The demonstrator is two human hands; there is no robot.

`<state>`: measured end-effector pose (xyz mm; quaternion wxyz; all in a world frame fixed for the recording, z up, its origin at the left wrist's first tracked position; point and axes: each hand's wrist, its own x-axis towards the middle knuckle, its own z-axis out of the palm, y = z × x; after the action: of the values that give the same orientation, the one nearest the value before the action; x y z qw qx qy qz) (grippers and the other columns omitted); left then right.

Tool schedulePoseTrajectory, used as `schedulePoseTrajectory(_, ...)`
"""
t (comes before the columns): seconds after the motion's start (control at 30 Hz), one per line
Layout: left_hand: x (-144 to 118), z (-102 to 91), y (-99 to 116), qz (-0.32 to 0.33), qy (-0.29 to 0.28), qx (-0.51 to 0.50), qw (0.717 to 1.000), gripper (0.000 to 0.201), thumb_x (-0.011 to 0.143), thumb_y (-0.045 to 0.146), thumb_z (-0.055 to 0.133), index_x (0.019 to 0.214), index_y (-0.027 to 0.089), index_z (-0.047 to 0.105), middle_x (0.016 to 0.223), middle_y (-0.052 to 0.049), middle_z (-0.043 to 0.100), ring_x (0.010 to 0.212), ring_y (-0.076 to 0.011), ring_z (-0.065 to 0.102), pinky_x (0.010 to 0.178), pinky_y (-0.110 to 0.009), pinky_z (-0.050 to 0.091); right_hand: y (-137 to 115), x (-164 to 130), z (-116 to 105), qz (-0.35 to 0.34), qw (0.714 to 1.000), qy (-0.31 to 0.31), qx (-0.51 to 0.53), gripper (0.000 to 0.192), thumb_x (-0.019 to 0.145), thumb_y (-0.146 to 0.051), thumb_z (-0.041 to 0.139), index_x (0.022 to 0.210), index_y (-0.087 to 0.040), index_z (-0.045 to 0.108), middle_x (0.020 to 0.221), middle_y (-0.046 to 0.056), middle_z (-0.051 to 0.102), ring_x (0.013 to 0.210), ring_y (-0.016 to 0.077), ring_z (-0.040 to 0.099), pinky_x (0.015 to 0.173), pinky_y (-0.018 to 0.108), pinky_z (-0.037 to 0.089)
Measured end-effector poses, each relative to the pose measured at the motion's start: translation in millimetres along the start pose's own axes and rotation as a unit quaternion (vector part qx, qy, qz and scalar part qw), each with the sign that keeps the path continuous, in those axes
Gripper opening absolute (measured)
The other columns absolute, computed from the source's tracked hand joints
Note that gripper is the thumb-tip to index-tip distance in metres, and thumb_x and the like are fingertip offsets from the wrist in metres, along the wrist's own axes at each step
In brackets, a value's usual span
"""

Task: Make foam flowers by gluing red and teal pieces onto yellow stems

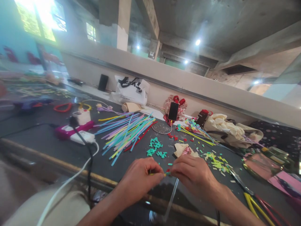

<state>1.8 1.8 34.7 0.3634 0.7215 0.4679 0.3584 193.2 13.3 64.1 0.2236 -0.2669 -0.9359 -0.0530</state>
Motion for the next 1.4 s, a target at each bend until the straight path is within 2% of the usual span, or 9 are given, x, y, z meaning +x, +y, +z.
schedulePoseTrajectory(0.33, 0, 2.0, -9, -0.008, -0.047, -0.065, 0.997, 0.015, 0.066, 0.024, 0.053, 0.061, 0.018, 0.065, 0.058, 0.003, 0.054, 0.055, -0.0101, 0.047, 0.051, -0.018, 0.032, -3, 4, -9, -0.018, 0.999, -0.044, 0.008, 0.013, 0.082, -0.017, 0.046, 0.078, -0.018, 0.058, 0.074, 0.003, 0.062, 0.069, 0.0119, 0.055, 0.062, 0.023, 0.042)
schedulePoseTrajectory(0.77, 1, 0.0, -6, -0.020, -0.053, -0.101, 0.993, 0.014, 0.064, 0.025, 0.055, 0.058, 0.017, 0.064, 0.056, 0.004, 0.050, 0.051, -0.0096, 0.043, 0.048, -0.018, 0.031, -1, 9, -13, -0.029, 0.995, -0.097, -0.006, 0.016, 0.081, -0.012, 0.043, 0.076, -0.020, 0.057, 0.073, 0.002, 0.062, 0.067, 0.0116, 0.055, 0.062, 0.024, 0.040)
schedulePoseTrajectory(1.03, 0, 0.9, -6, -0.003, -0.044, -0.096, 0.994, 0.014, 0.064, 0.023, 0.054, 0.058, 0.017, 0.065, 0.056, 0.003, 0.051, 0.053, -0.0098, 0.046, 0.050, -0.019, 0.033, -4, 12, -15, -0.024, 0.995, -0.099, 0.009, 0.017, 0.080, -0.010, 0.044, 0.078, -0.019, 0.058, 0.073, 0.002, 0.063, 0.066, 0.0117, 0.056, 0.059, 0.023, 0.041)
schedulePoseTrajectory(1.13, 0, 1.2, -7, -0.004, -0.035, -0.093, 0.995, 0.016, 0.065, 0.024, 0.053, 0.059, 0.017, 0.065, 0.056, 0.003, 0.052, 0.051, -0.0097, 0.046, 0.049, -0.019, 0.033, -1, 9, -15, -0.002, 0.996, -0.080, 0.043, 0.017, 0.082, -0.013, 0.044, 0.087, -0.020, 0.059, 0.078, 0.003, 0.064, 0.070, 0.0110, 0.058, 0.061, 0.022, 0.043)
schedulePoseTrajectory(1.27, 0, 2.3, -9, -0.004, -0.016, -0.086, 0.996, 0.017, 0.065, 0.027, 0.054, 0.059, 0.017, 0.066, 0.058, 0.001, 0.055, 0.055, -0.0111, 0.048, 0.052, -0.020, 0.034, 3, -1, -17, 0.045, 0.993, -0.003, 0.108, 0.020, 0.082, -0.015, 0.045, 0.095, -0.020, 0.059, 0.081, 0.003, 0.063, 0.072, 0.0110, 0.058, 0.064, 0.021, 0.045)
schedulePoseTrajectory(1.4, 1, 3.7, -9, -0.012, 0.017, -0.114, 0.993, 0.016, 0.065, 0.027, 0.056, 0.059, 0.017, 0.066, 0.057, 0.001, 0.055, 0.054, -0.0106, 0.045, 0.051, -0.020, 0.033, 0, -18, -5, 0.172, 0.964, 0.108, 0.174, 0.019, 0.081, -0.019, 0.046, 0.092, -0.023, 0.062, 0.079, 0.002, 0.063, 0.071, 0.0130, 0.058, 0.063, 0.023, 0.046)
